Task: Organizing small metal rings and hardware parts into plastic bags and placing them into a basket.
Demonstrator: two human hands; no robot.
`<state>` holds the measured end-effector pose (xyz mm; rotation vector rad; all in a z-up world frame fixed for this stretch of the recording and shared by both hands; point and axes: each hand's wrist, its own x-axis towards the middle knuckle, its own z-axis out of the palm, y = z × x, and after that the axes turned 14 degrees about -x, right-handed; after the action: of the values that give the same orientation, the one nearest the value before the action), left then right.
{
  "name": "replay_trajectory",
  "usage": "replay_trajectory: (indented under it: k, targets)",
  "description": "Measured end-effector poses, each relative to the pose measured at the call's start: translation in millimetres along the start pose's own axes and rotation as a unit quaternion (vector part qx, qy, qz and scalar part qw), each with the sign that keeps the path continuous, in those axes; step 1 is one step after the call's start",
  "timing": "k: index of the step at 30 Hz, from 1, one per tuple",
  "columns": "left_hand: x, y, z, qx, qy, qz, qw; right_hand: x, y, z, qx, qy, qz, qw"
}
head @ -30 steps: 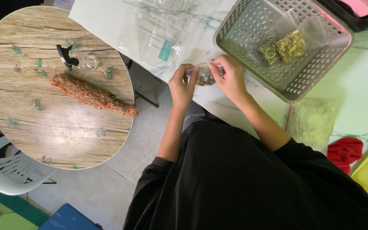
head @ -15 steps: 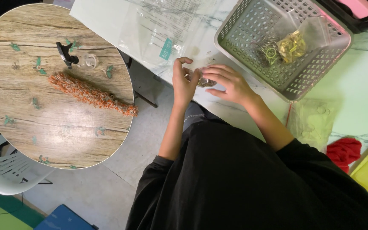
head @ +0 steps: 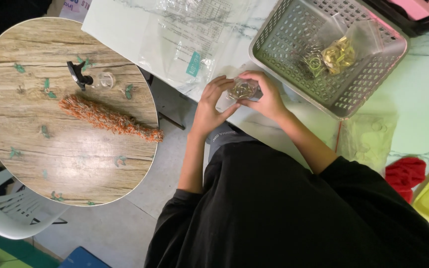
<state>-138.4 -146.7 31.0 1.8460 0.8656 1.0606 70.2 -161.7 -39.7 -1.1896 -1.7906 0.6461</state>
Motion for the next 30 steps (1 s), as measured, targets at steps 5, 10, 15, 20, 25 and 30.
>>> replay_trajectory:
  k: [5,10,15,20,25,30]
  targets:
    - [-12,-37,0,-0.034,-0.038,-0.101,0.994,-4,14,4,0.036,-0.042,0.057,0.997]
    - [-2,-46,-11,-0.03,-0.071,-0.072,0.994,-11,19,11,0.123,-0.049,0.117,0.984]
    - [13,-27,-24,-0.009,-0.146,-0.08,0.986,-20,28,13,0.079,-0.067,0.084,0.991]
    - [37,-38,-34,0.019,-0.151,-0.026,0.988,-18,32,28,0.1,-0.035,0.171,0.98]
    - [78,-52,-24,0.102,-0.002,-0.069,0.992,-8,14,44,0.048,0.037,0.222,0.973]
    - [70,-110,-29,0.057,0.025,-0.106,0.992,-7,12,64,0.068,0.059,0.394,0.915]
